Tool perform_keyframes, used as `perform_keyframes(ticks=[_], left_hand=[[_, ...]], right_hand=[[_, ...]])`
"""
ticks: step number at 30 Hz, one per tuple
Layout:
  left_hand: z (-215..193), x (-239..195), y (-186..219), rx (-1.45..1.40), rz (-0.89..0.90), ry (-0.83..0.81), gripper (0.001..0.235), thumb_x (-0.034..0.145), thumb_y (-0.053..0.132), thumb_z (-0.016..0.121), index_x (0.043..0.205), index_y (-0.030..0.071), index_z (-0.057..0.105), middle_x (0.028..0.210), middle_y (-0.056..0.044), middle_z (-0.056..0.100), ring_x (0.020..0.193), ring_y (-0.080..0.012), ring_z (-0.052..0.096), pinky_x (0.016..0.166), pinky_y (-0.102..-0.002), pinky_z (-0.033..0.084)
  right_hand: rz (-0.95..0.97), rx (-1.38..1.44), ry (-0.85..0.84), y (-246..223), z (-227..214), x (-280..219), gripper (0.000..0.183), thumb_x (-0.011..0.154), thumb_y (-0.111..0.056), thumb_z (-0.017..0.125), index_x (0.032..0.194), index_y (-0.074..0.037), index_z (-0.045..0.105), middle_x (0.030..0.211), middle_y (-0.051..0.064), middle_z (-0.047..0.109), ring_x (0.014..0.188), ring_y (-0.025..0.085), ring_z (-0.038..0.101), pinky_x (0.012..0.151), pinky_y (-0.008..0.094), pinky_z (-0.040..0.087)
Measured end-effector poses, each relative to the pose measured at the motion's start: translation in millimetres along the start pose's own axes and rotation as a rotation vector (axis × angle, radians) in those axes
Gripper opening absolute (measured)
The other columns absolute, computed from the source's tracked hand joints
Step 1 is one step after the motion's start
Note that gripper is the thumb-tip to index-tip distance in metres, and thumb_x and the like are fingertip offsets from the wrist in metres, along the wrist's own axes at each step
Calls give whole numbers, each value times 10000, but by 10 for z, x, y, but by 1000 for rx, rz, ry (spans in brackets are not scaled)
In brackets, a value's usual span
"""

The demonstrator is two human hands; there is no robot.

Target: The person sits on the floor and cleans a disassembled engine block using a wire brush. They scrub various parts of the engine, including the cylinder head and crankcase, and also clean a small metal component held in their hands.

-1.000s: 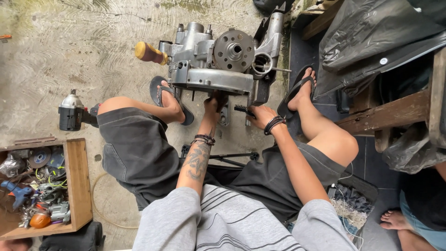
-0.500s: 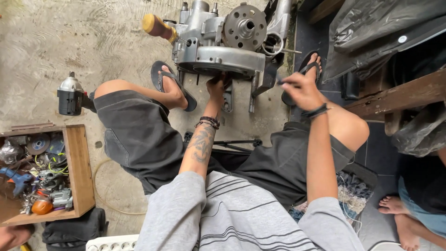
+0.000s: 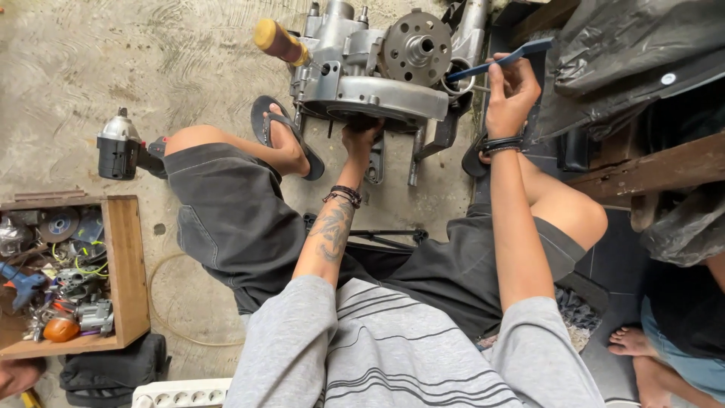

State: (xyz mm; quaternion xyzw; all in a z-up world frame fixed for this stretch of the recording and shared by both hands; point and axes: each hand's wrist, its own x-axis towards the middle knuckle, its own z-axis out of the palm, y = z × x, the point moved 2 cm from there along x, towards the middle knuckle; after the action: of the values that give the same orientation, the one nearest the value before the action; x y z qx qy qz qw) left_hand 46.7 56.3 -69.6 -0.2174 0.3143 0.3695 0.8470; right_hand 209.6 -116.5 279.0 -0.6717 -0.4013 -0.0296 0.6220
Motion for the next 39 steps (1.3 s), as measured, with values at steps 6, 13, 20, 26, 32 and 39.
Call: perform_keyframes(ticks=[6,13,20,26,32,39], left_hand=[[606,-1106,-148,1025,234,287,562,736,24,864,1224,-128,633,1168,-231,717,907,-379,749,650,-409,700],[505,-1078,-163,1031,180,129,375,900,62,741,1233,-75,634,1070,-197,758,780,-328,778,606,-430,665],[671,-1251,-186,1022,228,244,465,791,13,812,1214,-79,640,1082,-205,752,772,-292,767,584,-379,671],[563,-1142,-139,933,195,169,326,796,-18,823,1069,-134,689,1006,-244,761,763,-331,767,623,-419,685],[580,-1175,-126,952,122,198,320,869,95,795,1089,-113,689,1029,-192,768,760,-286,773,524,-319,658],[-223,-513,-104,738,50,107,413,986,73,666,1278,-204,573,1046,-345,696,923,-465,740,795,-514,682]], right_hand=[[-62,-50,-47,33,59,230,60,1015,-57,657,1058,-50,699,961,117,762,915,229,765,719,316,581],[162,30,52,1033,101,-62,102,942,-136,750,995,-52,776,989,78,788,931,172,724,810,360,595],[240,79,46,983,166,-42,128,912,-138,773,971,-26,790,1021,93,797,954,152,731,841,299,610],[350,93,84,1113,161,-54,162,905,-153,768,987,-19,805,1031,101,813,949,131,744,728,277,625],[537,80,155,1093,131,-130,251,893,-233,764,1078,-70,806,981,40,801,907,129,753,669,304,704],[481,76,484,539,171,-837,134,960,-181,678,1036,-87,735,800,110,735,778,165,692,523,265,593]])
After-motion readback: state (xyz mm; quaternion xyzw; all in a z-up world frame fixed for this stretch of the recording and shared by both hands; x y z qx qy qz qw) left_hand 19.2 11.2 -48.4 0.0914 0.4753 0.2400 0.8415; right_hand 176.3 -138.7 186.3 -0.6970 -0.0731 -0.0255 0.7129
